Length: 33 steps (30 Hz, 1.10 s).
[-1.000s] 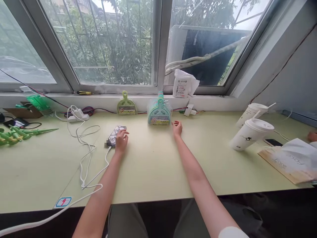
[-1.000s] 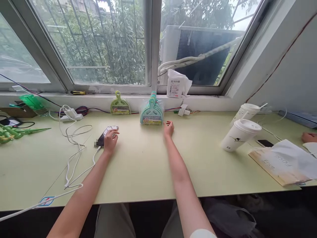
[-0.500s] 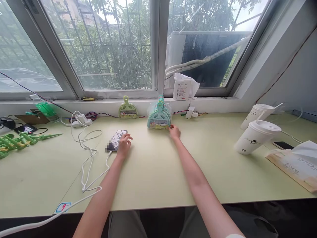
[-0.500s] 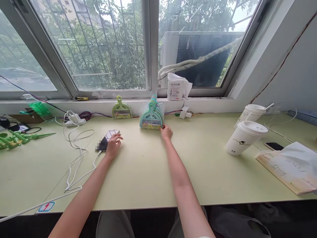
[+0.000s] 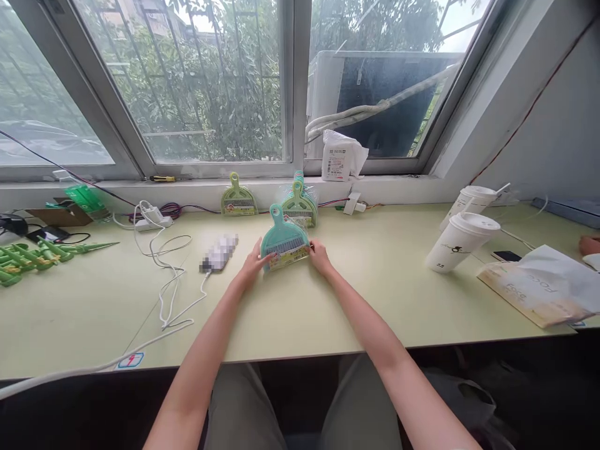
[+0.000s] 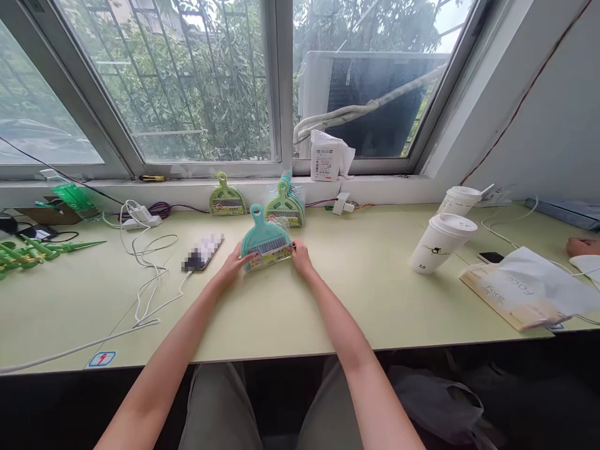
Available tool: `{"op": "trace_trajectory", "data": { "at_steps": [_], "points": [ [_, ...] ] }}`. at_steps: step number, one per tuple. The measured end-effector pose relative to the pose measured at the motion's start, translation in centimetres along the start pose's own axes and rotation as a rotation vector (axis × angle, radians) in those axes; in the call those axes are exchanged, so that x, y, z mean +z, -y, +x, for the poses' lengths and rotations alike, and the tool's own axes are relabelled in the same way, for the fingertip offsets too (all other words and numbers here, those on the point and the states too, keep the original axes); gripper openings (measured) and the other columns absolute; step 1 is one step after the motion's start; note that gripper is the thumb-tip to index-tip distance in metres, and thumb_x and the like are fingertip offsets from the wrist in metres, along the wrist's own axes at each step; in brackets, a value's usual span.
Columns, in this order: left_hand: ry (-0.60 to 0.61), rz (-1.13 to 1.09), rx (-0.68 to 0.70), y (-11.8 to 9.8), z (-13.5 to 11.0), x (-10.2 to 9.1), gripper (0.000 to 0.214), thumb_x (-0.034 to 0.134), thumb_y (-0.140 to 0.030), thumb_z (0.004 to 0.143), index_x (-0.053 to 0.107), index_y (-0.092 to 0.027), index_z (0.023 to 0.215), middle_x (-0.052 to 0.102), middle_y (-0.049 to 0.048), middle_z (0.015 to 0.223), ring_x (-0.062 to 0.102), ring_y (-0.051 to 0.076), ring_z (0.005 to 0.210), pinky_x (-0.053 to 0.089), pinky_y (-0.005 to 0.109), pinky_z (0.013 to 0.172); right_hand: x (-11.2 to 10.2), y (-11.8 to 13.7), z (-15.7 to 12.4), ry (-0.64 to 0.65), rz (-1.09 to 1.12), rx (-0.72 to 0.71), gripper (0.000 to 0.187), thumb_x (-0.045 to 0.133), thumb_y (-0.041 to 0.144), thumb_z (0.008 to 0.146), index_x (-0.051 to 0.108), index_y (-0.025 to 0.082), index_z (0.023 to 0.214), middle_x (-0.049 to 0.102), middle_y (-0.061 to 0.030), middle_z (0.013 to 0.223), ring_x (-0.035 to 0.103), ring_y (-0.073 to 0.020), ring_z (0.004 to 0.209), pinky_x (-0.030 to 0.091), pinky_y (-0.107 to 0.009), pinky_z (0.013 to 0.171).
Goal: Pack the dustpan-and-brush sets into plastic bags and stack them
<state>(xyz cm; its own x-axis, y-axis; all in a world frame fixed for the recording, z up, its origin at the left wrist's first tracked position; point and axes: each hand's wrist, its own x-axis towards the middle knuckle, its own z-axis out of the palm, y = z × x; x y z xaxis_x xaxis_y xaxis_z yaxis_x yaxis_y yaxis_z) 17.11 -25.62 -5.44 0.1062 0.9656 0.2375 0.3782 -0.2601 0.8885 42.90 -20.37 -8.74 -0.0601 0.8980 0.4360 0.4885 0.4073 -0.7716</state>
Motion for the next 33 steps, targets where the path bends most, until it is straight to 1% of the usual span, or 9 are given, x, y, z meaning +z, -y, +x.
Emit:
{"op": "trace_trajectory", "data": {
  "at_steps": [3,6,9,12,15,19,23,26,33],
  "points": [
    [0.063,-0.222,-0.043,-1.9,0.2,2.6,0.051,0.07,-0.049,0.069,0.068,-0.014,0.105,0.07,0.0105,0.1,0.063,0.03,0.096,0.05,0.039,0.084,-1.4,1.3,-2.6,-0.11,-0.041,-0.02,0.017,0.043,0.021,0.086,0.058,0.018,0.094,0.061,-0.0089,0.096,0.056,-0.0201,0.085,0.046,-0.034,0.078],
    [0.009,-0.459,-0.089,-3.1,0.6,5.1,0.054,0.074,-0.048,0.064,0.067,-0.014,0.105,0.071,0.0097,0.092,0.065,0.028,0.091,0.051,0.04,0.082,-2.8,3.1,-3.9,-0.264,-0.169,-0.194,0.027,0.04,0.02,0.091,0.052,0.019,0.116,0.056,-0.0131,0.118,0.052,-0.0232,0.107,0.041,-0.041,0.094],
    [-0.085,-0.563,-0.145,-3.1,1.0,6.4,0.059,0.078,-0.047,0.059,0.065,-0.012,0.105,0.071,0.0112,0.094,0.066,0.028,0.089,0.052,0.042,0.082,-3.0,4.8,-4.3,-0.036,-0.266,-0.441,0.024,0.037,0.021,0.095,0.059,0.019,0.104,0.061,-0.0112,0.105,0.053,-0.023,0.104,0.042,-0.04,0.093],
    [-0.2,-0.579,-0.135,-2.4,1.2,6.3,0.063,0.08,-0.043,0.057,0.062,-0.013,0.109,0.07,0.0117,0.1,0.066,0.028,0.095,0.052,0.041,0.084,-1.8,5.5,-4.3,0.162,-0.344,-0.514,0.03,0.038,0.027,0.097,0.063,0.018,0.082,0.064,-0.0099,0.087,0.056,-0.0223,0.089,0.046,-0.037,0.084],
    [-0.254,-0.64,-0.118,-2.1,1.2,5.7,0.069,0.079,-0.04,0.062,0.053,-0.019,0.122,0.066,0.0103,0.112,0.064,0.027,0.102,0.054,0.039,0.085,-0.7,5.4,-4.1,0.124,-0.279,-0.353,0.04,0.035,0.031,0.098,0.062,0.018,0.072,0.066,-0.0093,0.078,0.059,-0.0215,0.082,0.046,-0.035,0.079],
    [-0.235,-0.701,-0.129,-2.6,0.6,5.2,0.069,0.074,-0.042,0.069,0.045,-0.025,0.13,0.062,0.0091,0.122,0.063,0.026,0.106,0.055,0.037,0.085,-0.7,4.9,-3.7,0.035,0.087,0.008,0.034,0.045,0.043,0.092,0.062,0.019,0.076,0.069,-0.0065,0.074,0.065,-0.0204,0.075,0.048,-0.033,0.077],
    [0.031,-0.705,-0.185,-3.7,0.0,4.8,0.064,0.063,-0.057,0.077,0.048,-0.025,0.13,0.063,0.0105,0.123,0.063,0.028,0.108,0.054,0.042,0.084,-1.2,4.5,-3.2,-0.093,0.498,0.302,0.032,0.067,0.042,0.077,0.055,0.021,0.097,0.072,-0.0047,0.086,0.068,-0.0205,0.086,0.051,-0.033,0.081],
    [0.18,-0.669,-0.21,-3.9,-0.1,4.5,0.066,0.049,-0.07,0.079,0.057,-0.022,0.123,0.067,0.0118,0.115,0.062,0.029,0.108,0.053,0.043,0.085,-1.6,4.3,-2.9,-0.161,0.768,0.422,0.042,0.077,0.027,0.066,0.048,0.023,0.096,0.072,-0.0025,0.091,0.068,-0.0186,0.089,0.053,-0.034,0.085],
    [-0.29,-0.601,-0.34,-1.3,1.5,3.5,0.047,0.059,-0.057,0.08,0.067,-0.012,0.091,0.071,0.0119,0.088,0.067,0.017,0.076,0.054,0.031,0.073,-3.9,4.2,-2.4,0.06,0.88,0.416,0.038,0.081,0.013,0.06,0.06,0.017,0.092,0.074,-0.0047,0.083,0.07,-0.0189,0.077,0.058,-0.037,0.082]
  ]
}}
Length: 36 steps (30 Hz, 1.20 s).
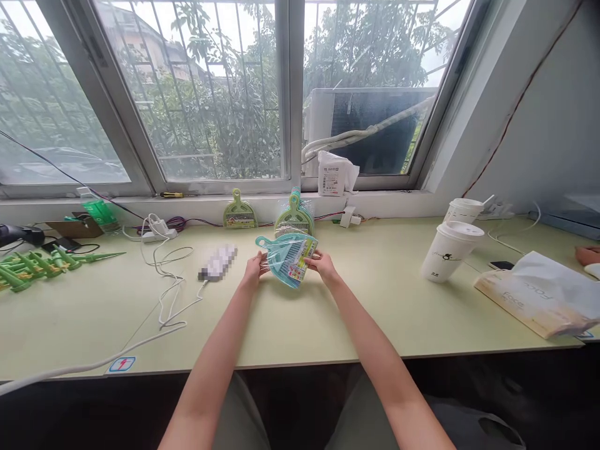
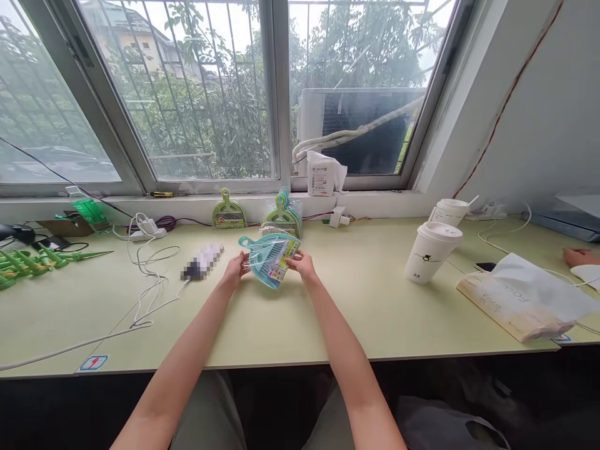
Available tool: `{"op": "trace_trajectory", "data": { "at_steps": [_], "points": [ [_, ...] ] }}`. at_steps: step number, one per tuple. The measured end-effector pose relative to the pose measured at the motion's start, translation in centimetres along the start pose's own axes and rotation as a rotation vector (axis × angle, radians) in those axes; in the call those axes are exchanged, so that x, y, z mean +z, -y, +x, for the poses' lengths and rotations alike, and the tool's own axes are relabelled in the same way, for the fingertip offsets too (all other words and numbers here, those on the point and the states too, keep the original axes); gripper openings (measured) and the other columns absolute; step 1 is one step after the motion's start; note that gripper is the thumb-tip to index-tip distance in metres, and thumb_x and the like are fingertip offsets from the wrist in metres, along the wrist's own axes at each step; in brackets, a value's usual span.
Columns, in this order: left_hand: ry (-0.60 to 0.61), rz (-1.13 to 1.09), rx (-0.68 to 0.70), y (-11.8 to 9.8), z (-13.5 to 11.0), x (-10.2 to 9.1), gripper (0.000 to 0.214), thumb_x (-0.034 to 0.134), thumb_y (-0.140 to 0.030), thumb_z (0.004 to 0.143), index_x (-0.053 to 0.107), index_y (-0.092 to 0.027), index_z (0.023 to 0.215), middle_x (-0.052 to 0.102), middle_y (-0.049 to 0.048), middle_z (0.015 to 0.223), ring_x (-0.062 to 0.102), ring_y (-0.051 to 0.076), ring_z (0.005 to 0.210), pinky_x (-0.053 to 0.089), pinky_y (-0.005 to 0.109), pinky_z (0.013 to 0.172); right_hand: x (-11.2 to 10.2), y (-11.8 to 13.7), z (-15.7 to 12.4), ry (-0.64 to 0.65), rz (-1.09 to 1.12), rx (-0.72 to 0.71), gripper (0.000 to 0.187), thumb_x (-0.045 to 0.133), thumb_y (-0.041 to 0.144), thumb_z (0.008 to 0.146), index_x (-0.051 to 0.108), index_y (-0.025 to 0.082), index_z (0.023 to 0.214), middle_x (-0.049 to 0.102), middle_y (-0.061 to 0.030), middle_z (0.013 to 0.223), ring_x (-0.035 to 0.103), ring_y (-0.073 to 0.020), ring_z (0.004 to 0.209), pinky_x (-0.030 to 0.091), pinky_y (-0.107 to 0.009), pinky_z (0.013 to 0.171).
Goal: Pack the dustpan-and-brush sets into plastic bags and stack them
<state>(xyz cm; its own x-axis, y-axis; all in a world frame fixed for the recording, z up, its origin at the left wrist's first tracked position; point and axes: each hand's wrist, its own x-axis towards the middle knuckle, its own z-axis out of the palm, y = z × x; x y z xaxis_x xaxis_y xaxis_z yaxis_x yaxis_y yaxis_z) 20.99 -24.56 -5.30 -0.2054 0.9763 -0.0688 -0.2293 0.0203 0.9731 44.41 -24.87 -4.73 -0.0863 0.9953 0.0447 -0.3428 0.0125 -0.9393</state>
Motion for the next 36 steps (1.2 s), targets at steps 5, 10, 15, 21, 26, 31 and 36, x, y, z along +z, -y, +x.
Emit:
{"op": "trace_trajectory", "data": {
  "at_steps": [5,10,15,21,26,31,36],
  "points": [
    [-0.056,-0.053,0.072,-0.4,0.4,-0.5,0.05,0.053,-0.059,0.083,0.064,-0.01,0.084,0.07,0.0144,0.09,0.066,0.016,0.07,0.054,0.029,0.07,-0.7,1.0,-0.2,0.071,-0.015,0.054,0.037,0.082,0.011,0.058,0.067,0.013,0.091,0.075,-0.0068,0.085,0.071,-0.0198,0.078,0.059,-0.036,0.082],
    [-0.085,0.124,0.286,-1.8,-0.6,-0.9,0.061,0.05,-0.069,0.078,0.062,-0.017,0.107,0.065,0.0148,0.117,0.065,0.025,0.1,0.052,0.035,0.077,-1.5,2.1,-0.7,0.11,-0.054,0.047,0.034,0.082,0.014,0.06,0.069,0.014,0.091,0.075,-0.0077,0.089,0.071,-0.0202,0.081,0.059,-0.035,0.081],
    [-0.135,0.578,0.516,-2.4,-1.7,-0.8,0.047,0.067,-0.062,0.068,0.071,-0.022,0.091,0.073,0.01,0.091,0.066,0.027,0.094,0.049,0.034,0.079,-1.8,2.8,-1.4,0.276,-0.186,0.084,0.04,0.082,0.016,0.06,0.071,0.014,0.098,0.075,-0.0085,0.094,0.071,-0.021,0.083,0.059,-0.036,0.079],
    [-0.238,0.66,0.386,-2.9,-1.4,-1.7,0.034,0.062,-0.053,0.075,0.067,-0.02,0.074,0.072,0.0079,0.077,0.067,0.023,0.071,0.049,0.035,0.074,-2.9,2.8,-0.9,0.278,-0.21,0.121,0.04,0.081,0.012,0.061,0.07,0.014,0.1,0.075,-0.0082,0.091,0.071,-0.0203,0.08,0.059,-0.035,0.077],
    [-0.887,0.722,0.406,-4.6,-1.9,-4.6,0.04,0.052,-0.035,0.086,0.054,-0.013,0.118,0.057,0.0211,0.125,0.045,0.034,0.126,0.029,0.054,0.105,-4.3,2.8,0.0,-0.018,-0.053,0.08,0.032,0.077,0.002,0.06,0.067,0.012,0.089,0.075,-0.0065,0.082,0.071,-0.0182,0.075,0.06,-0.035,0.079],
    [-0.893,0.727,0.598,-5.4,-3.9,-3.2,0.083,0.057,-0.035,0.083,0.009,-0.012,0.147,-0.002,0.0246,0.156,-0.005,0.034,0.145,0.005,0.062,0.112,-4.3,2.2,0.5,-0.183,0.068,0.03,0.029,0.076,0.0,0.062,0.062,0.015,0.083,0.073,-0.0041,0.078,0.071,-0.0184,0.076,0.061,-0.036,0.082],
    [-0.113,0.34,0.428,-2.6,-4.1,2.0,0.059,0.049,-0.047,0.088,0.036,-0.02,0.138,0.051,0.017,0.132,0.051,0.028,0.122,0.041,0.046,0.101,-3.0,1.6,0.3,-0.168,0.125,0.018,0.028,0.073,0.001,0.066,0.062,0.016,0.085,0.073,-0.0029,0.08,0.071,-0.0167,0.078,0.06,-0.034,0.084]
  ]
}}
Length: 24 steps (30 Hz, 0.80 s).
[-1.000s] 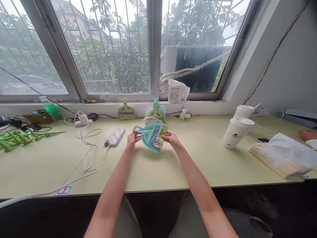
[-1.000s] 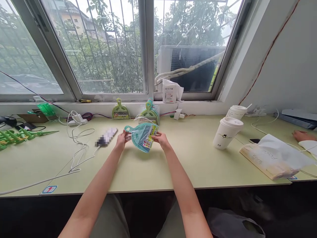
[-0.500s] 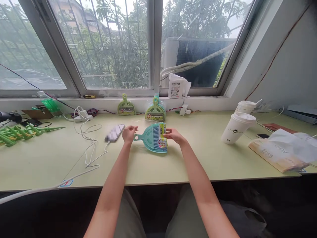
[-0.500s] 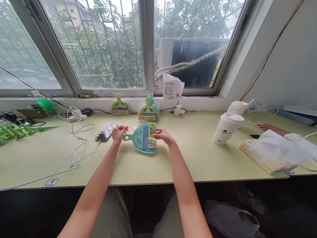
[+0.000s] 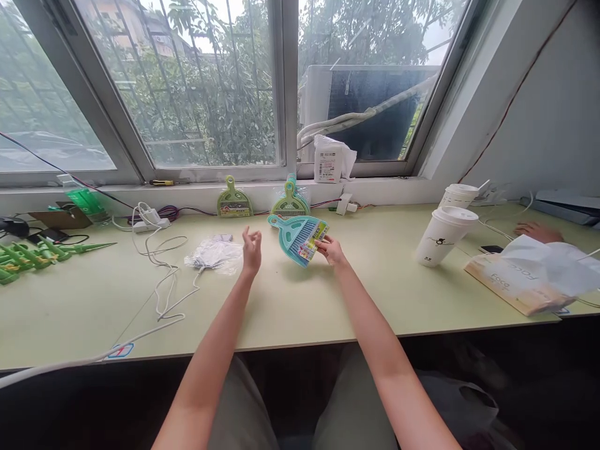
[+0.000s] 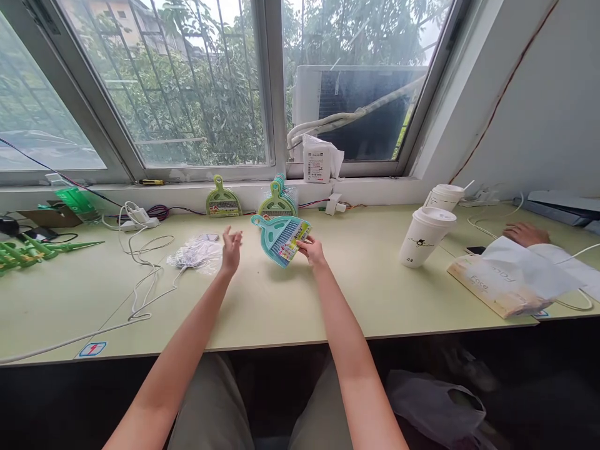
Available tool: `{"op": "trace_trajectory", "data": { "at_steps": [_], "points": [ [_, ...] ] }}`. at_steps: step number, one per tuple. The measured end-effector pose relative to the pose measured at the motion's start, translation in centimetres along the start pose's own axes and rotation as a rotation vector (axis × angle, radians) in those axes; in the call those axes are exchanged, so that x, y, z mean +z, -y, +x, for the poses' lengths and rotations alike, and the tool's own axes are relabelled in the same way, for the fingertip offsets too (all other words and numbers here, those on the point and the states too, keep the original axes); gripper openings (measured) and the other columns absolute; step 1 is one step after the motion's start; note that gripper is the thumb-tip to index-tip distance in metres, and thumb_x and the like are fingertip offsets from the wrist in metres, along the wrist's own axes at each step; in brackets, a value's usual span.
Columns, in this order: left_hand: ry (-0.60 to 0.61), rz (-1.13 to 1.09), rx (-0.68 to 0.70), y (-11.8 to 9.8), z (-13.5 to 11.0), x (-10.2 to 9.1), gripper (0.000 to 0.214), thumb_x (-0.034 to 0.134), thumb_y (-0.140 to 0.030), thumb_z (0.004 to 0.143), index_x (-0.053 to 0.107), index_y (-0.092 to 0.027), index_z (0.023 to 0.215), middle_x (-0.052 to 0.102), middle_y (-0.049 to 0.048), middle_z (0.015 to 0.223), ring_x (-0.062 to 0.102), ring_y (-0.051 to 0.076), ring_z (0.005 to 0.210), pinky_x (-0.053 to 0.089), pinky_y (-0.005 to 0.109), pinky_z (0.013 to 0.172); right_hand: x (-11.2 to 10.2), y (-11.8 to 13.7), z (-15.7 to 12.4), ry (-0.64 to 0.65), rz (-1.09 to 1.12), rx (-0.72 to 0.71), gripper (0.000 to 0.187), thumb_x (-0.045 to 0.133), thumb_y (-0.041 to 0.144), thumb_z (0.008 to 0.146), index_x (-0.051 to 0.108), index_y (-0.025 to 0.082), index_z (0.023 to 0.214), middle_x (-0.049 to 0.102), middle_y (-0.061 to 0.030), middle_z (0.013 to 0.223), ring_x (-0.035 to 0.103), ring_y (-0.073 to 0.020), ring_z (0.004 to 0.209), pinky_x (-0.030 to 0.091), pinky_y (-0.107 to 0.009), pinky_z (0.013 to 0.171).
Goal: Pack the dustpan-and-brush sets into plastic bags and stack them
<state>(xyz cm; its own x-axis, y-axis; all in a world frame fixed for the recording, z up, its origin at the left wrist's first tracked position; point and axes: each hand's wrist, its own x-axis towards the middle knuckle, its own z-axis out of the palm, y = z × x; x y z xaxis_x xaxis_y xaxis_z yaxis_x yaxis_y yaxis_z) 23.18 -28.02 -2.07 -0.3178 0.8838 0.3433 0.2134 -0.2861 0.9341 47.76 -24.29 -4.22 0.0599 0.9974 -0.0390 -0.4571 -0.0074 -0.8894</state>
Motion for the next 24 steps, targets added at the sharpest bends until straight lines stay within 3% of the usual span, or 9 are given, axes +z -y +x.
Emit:
{"op": "trace_trajectory", "data": {
  "at_steps": [2,4,6,8,12,17,20,22,24],
  "points": [
    [0.356,-0.175,-0.21,1.0,-0.5,1.9,0.057,0.054,-0.052,0.084,0.044,-0.02,0.13,0.06,0.0139,0.117,0.062,0.026,0.102,0.051,0.044,0.087,0.5,-0.2,-0.3,0.08,-0.029,-0.014,0.027,0.074,0.004,0.068,0.063,0.016,0.089,0.074,-0.0033,0.085,0.071,-0.016,0.079,0.06,-0.032,0.084],
    [0.474,-0.241,-0.289,1.9,-0.8,2.9,0.052,0.061,-0.049,0.079,0.049,-0.02,0.121,0.063,0.0097,0.104,0.064,0.023,0.089,0.054,0.039,0.077,0.7,-0.3,-0.4,0.152,-0.134,-0.005,0.022,0.074,0.01,0.071,0.065,0.015,0.09,0.074,-0.0049,0.085,0.071,-0.0165,0.076,0.061,-0.031,0.079],
    [0.379,-0.234,-0.29,2.6,-0.7,3.0,0.044,0.061,-0.046,0.079,0.053,-0.02,0.113,0.063,0.0061,0.094,0.063,0.02,0.081,0.053,0.035,0.07,0.4,-0.2,-0.3,0.134,-0.278,0.056,0.014,0.073,0.017,0.074,0.066,0.012,0.085,0.073,-0.0074,0.074,0.07,-0.0173,0.066,0.061,-0.03,0.067],
    [0.236,-0.198,-0.286,3.0,-0.2,2.6,0.035,0.056,-0.045,0.081,0.056,-0.019,0.105,0.061,0.0043,0.087,0.061,0.018,0.077,0.051,0.031,0.065,-0.6,0.1,0.2,-0.019,-0.335,0.101,0.013,0.069,0.023,0.08,0.065,0.011,0.079,0.069,-0.0071,0.06,0.067,-0.0163,0.054,0.058,-0.027,0.054],
    [0.114,-0.116,-0.245,3.5,0.5,2.1,0.033,0.052,-0.048,0.083,0.061,-0.018,0.092,0.06,0.0036,0.077,0.059,0.018,0.074,0.047,0.029,0.065,-3.5,1.1,1.4,-0.365,-0.164,0.063,0.047,0.034,0.046,0.097,0.061,0.015,0.074,0.06,-0.0028,0.048,0.057,-0.0097,0.04,0.042,-0.017,0.036],
    [0.14,-0.051,-0.096,3.2,-0.3,2.9,0.036,0.05,-0.053,0.083,0.064,-0.019,0.086,0.064,0.0035,0.077,0.058,0.02,0.08,0.045,0.03,0.073,-3.9,1.6,1.7,-0.216,-0.144,0.087,0.074,0.01,0.066,0.091,0.06,0.017,0.066,0.049,-0.001,0.041,0.038,-0.0074,0.03,0.029,-0.019,0.032],
    [0.173,0.018,-0.003,2.6,-1.3,3.4,0.037,0.046,-0.05,0.087,0.067,-0.02,0.091,0.067,0.0049,0.084,0.059,0.022,0.082,0.043,0.03,0.075,-1.6,1.1,0.6,-0.247,-0.31,-0.107,0.068,0.02,0.068,0.09,0.061,0.018,0.067,0.052,-0.0018,0.046,0.043,-0.0101,0.035,0.034,-0.022,0.039],
    [0.175,0.105,0.081,2.1,-2.1,3.6,0.038,0.045,-0.049,0.089,0.067,-0.022,0.101,0.068,0.006,0.087,0.06,0.023,0.082,0.042,0.031,0.076,0.5,0.4,-0.7,-0.334,-0.561,-0.398,0.059,0.027,0.062,0.091,0.063,0.019,0.073,0.061,-0.0051,0.059,0.055,-0.0144,0.05,0.041,-0.025,0.051],
    [0.166,0.202,0.156,1.5,-2.9,3.6,0.041,0.045,-0.049,0.089,0.065,-0.024,0.113,0.068,0.0067,0.084,0.06,0.025,0.079,0.041,0.031,0.075,2.6,-0.4,-2.2,-0.221,-0.889,-0.67,0.048,0.032,0.052,0.094,0.065,0.02,0.083,0.068,-0.0094,0.084,0.063,-0.0204,0.078,0.045,-0.029,0.068]
  ]
}}
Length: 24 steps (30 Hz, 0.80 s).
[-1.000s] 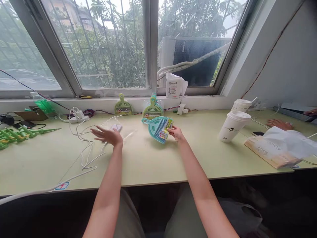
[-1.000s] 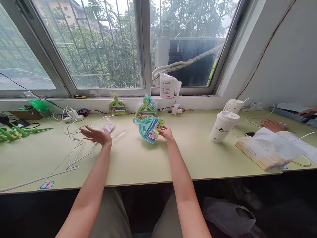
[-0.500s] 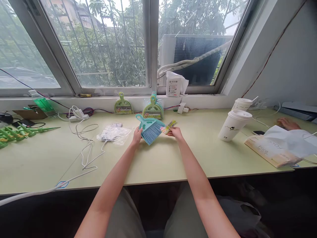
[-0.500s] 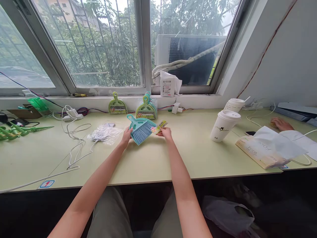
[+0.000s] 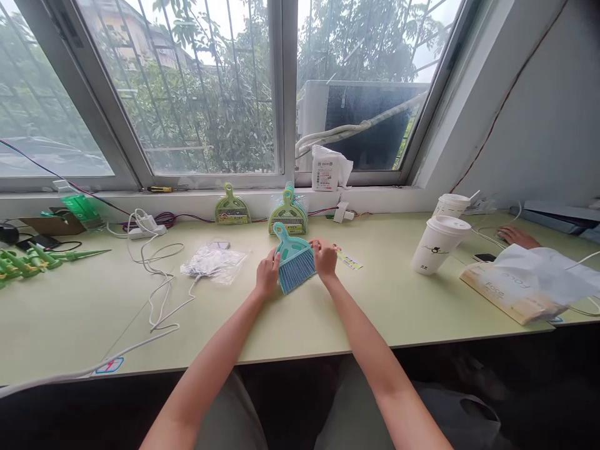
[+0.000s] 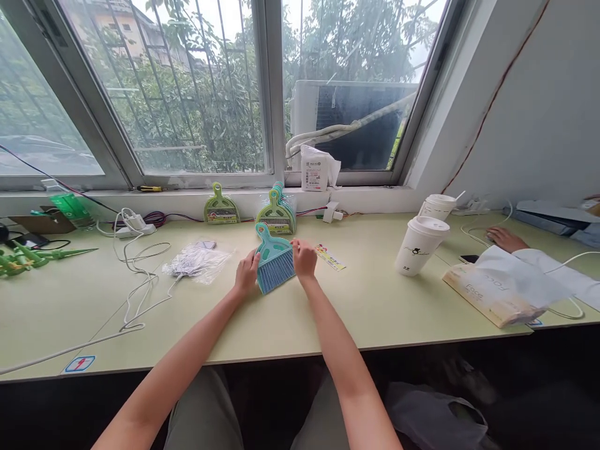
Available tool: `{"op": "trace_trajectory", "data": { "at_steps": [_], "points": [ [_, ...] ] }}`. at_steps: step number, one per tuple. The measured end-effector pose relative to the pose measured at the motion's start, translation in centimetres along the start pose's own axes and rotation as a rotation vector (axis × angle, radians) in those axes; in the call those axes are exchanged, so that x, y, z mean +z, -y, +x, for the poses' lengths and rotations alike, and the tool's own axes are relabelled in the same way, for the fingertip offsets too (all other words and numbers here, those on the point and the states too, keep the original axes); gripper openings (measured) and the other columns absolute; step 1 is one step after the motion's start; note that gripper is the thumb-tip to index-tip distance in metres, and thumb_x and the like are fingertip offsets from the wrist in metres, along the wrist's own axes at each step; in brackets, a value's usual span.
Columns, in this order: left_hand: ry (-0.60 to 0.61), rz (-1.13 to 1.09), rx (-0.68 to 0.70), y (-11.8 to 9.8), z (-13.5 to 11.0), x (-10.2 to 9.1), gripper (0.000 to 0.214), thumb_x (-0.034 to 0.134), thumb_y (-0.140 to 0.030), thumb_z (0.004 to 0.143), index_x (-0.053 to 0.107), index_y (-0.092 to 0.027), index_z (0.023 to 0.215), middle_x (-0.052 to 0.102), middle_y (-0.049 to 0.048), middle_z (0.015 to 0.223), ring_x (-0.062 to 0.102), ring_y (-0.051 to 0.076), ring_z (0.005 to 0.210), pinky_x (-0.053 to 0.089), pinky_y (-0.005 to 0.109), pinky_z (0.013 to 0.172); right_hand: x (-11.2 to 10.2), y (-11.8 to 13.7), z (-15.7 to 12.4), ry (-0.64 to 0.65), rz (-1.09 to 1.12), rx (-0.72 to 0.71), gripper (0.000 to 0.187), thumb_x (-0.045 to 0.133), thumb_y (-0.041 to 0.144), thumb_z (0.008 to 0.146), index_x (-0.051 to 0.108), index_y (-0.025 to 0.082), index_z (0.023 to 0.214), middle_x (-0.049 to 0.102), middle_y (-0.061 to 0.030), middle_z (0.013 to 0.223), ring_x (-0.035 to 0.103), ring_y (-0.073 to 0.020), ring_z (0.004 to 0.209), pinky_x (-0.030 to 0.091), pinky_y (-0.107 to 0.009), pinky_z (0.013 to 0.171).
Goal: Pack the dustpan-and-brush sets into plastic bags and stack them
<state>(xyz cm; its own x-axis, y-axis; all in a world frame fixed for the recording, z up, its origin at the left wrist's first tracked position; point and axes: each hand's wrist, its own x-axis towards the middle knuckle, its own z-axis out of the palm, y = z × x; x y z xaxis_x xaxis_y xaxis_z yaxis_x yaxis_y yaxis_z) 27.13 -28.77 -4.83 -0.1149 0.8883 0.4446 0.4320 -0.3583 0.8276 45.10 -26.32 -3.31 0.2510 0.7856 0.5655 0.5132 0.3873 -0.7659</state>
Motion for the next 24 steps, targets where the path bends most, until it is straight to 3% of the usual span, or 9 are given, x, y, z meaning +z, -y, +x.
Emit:
{"op": "trace_trajectory", "data": {
  "at_steps": [2,4,9,14,18,21,24],
  "points": [
    [-0.006,0.073,0.052,-0.7,-0.5,-0.2,0.045,0.044,-0.05,0.089,0.062,-0.025,0.121,0.068,0.0072,0.082,0.06,0.025,0.075,0.04,0.031,0.073,1.0,1.7,-1.4,0.134,-0.152,-0.249,0.035,0.037,0.044,0.095,0.064,0.021,0.095,0.067,-0.0098,0.1,0.059,-0.0232,0.099,0.044,-0.031,0.079],
    [0.004,0.106,0.103,-1.1,-0.8,-0.4,0.047,0.042,-0.05,0.09,0.062,-0.024,0.124,0.067,0.0065,0.077,0.059,0.023,0.069,0.039,0.03,0.069,1.7,2.8,-2.3,0.198,-0.251,-0.334,0.029,0.04,0.04,0.095,0.062,0.02,0.092,0.066,-0.0098,0.097,0.056,-0.024,0.098,0.043,-0.032,0.08],
    [-0.015,0.103,0.174,-1.3,-0.5,-1.5,0.043,0.051,-0.048,0.086,0.068,-0.025,0.118,0.059,0.0012,0.059,0.051,0.015,0.055,0.038,0.026,0.064,1.5,3.8,-2.5,0.045,-0.309,-0.204,0.027,0.034,0.032,0.097,0.058,0.021,0.097,0.065,-0.0087,0.09,0.053,-0.0249,0.093,0.043,-0.034,0.077],
    [-0.149,0.108,0.235,-1.2,-0.6,-2.1,0.037,0.064,-0.043,0.077,0.073,-0.026,0.109,0.066,0.0052,0.072,0.055,0.015,0.063,0.042,0.025,0.068,2.3,3.6,-3.1,0.135,-0.315,-0.239,0.023,0.038,0.029,0.095,0.058,0.02,0.1,0.065,-0.0111,0.102,0.054,-0.0251,0.099,0.044,-0.034,0.078],
    [-0.178,0.101,0.286,-1.3,-1.1,-1.8,0.034,0.065,-0.041,0.076,0.074,-0.026,0.105,0.065,0.0045,0.07,0.053,0.013,0.059,0.042,0.023,0.066,3.2,3.3,-3.5,0.075,-0.149,-0.202,0.025,0.04,0.031,0.095,0.055,0.021,0.112,0.065,-0.0081,0.104,0.057,-0.0221,0.096,0.044,-0.033,0.081],
    [-0.17,0.096,0.342,-1.2,-1.1,-1.5,0.036,0.059,-0.04,0.081,0.071,-0.023,0.11,0.069,0.0047,0.08,0.053,0.012,0.06,0.043,0.024,0.065,3.0,3.1,-2.5,0.078,-0.061,-0.193,0.028,0.036,0.031,0.095,0.062,0.021,0.094,0.065,-0.0055,0.094,0.057,-0.021,0.093,0.044,-0.031,0.08],
    [-0.148,0.025,0.31,-1.1,-0.7,-1.4,0.041,0.051,-0.041,0.087,0.068,-0.017,0.117,0.069,0.0042,0.082,0.052,0.011,0.061,0.043,0.023,0.062,1.9,3.4,-1.1,0.1,-0.067,-0.211,0.033,0.039,0.034,0.094,0.063,0.021,0.076,0.061,-0.0044,0.082,0.055,-0.0204,0.087,0.043,-0.03,0.078]
  ]
}}
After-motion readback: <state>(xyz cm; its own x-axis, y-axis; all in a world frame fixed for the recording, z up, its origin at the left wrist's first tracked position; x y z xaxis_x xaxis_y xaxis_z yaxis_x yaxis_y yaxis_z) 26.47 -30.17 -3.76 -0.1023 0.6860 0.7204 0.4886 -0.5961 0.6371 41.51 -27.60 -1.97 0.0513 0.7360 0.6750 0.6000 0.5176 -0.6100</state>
